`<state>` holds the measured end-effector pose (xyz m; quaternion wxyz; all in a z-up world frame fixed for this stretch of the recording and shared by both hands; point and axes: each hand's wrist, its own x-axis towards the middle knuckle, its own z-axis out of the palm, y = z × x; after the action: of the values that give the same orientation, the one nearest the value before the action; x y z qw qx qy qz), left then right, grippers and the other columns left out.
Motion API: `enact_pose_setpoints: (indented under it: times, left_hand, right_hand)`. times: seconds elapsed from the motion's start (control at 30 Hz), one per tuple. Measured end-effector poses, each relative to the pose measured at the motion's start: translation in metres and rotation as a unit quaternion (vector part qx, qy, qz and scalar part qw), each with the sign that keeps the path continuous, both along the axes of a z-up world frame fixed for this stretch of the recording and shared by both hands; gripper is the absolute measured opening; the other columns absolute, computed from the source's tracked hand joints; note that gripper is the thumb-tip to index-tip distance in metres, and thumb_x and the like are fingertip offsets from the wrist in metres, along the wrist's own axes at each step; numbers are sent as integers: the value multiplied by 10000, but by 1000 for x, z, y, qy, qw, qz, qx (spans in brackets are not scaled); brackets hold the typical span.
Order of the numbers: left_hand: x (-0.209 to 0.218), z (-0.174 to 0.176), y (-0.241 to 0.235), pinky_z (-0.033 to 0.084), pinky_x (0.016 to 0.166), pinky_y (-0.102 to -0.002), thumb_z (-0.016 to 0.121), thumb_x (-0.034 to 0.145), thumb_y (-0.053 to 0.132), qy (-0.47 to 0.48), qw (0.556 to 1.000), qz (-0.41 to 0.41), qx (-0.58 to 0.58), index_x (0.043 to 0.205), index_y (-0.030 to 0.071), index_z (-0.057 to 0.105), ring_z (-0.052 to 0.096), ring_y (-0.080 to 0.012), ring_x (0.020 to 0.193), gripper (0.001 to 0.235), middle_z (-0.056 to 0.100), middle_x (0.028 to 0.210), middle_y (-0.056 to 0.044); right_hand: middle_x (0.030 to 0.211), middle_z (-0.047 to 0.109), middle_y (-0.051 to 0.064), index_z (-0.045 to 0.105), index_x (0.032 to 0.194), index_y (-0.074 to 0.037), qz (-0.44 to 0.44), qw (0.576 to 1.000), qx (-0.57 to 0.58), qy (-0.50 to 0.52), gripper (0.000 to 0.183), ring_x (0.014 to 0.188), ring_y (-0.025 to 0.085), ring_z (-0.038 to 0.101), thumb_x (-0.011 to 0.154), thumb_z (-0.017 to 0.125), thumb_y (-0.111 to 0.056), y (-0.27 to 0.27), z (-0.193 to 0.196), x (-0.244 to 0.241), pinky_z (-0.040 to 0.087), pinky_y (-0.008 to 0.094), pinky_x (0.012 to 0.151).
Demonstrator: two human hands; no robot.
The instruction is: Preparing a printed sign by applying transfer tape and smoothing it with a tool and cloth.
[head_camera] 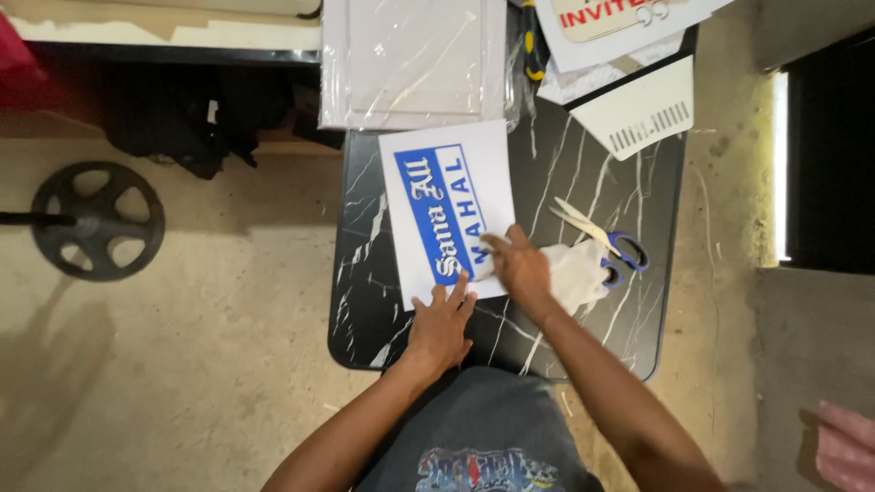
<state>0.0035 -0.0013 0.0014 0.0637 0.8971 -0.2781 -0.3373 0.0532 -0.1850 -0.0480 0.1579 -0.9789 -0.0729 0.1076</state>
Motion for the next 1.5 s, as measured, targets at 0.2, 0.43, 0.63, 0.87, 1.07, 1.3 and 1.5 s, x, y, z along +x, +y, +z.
enact_pose_setpoints:
  times: [0.2, 0.43, 0.63, 0.87, 1.07, 1.3, 1.5]
  left_hand:
    - [4, 7, 0, 407, 1102, -654, 684, 934, 502, 43, 998, -21, 28, 1544, 139, 426, 330, -376, 1421, 756, 121, 1718, -140]
    - [0, 2, 0, 399, 1065, -675, 695, 921, 470, 49, 999, 5, 12, 1589, 144, 321, 313, -401, 1400, 833, 66, 1701, -122]
    - [-2, 0, -1, 386, 1082, -682, 712, 912, 472, 36, 999, 3, 11, 1546, 143, 403, 319, -396, 1412, 778, 94, 1708, -117]
    - [-20, 3, 6, 404, 1045, -682, 717, 889, 482, 15, 999, -38, -9, 1546, 160, 411, 342, -368, 1377, 793, 129, 1691, -83]
    - [-30, -7, 4, 377, 1094, -680, 708, 910, 504, 39, 997, -66, 20, 1540, 129, 434, 331, -386, 1410, 783, 216, 1655, -82]
    - [-23, 4, 5, 344, 1083, -699, 754, 871, 429, 62, 997, -35, -10, 1547, 136, 396, 331, -397, 1376, 819, 133, 1685, -89]
    - [-24, -3, 5, 325, 1085, -718, 763, 866, 379, 55, 998, -9, -29, 1551, 121, 401, 335, -399, 1373, 817, 128, 1688, -94]
  right_hand:
    - [974, 644, 55, 753, 1192, -210, 48, 994, 52, -80, 342, 632, 216, 645, 879, 697, -82, 6, -3, -26, 565, 346, 538]
    - [940, 635, 62, 754, 1184, -220, 22, 997, 29, -67, 296, 631, 191, 650, 910, 714, -115, 0, -4, 8, 543, 316, 463]
    - [929, 635, 50, 725, 1243, -168, 38, 995, 54, -69, 339, 628, 182, 618, 915, 706, -82, -2, -8, -30, 530, 308, 466]
    - [995, 666, 83, 736, 1180, -142, 36, 991, 112, -59, 319, 817, 268, 678, 861, 748, -144, -20, 26, -54, 585, 383, 674]
    - [1217, 679, 146, 678, 1272, -172, 57, 992, 67, -90, 319, 1028, 263, 672, 962, 682, -95, -14, -16, -86, 599, 378, 886]
    - [1209, 690, 153, 664, 1372, -174, 98, 990, -23, -97, 493, 957, 249, 666, 895, 698, -54, -7, -30, -2, 587, 376, 803]
    - [1196, 659, 193, 692, 1355, -202, 84, 987, -20, -132, 467, 890, 267, 658, 905, 710, -77, 10, -31, 106, 579, 401, 700]
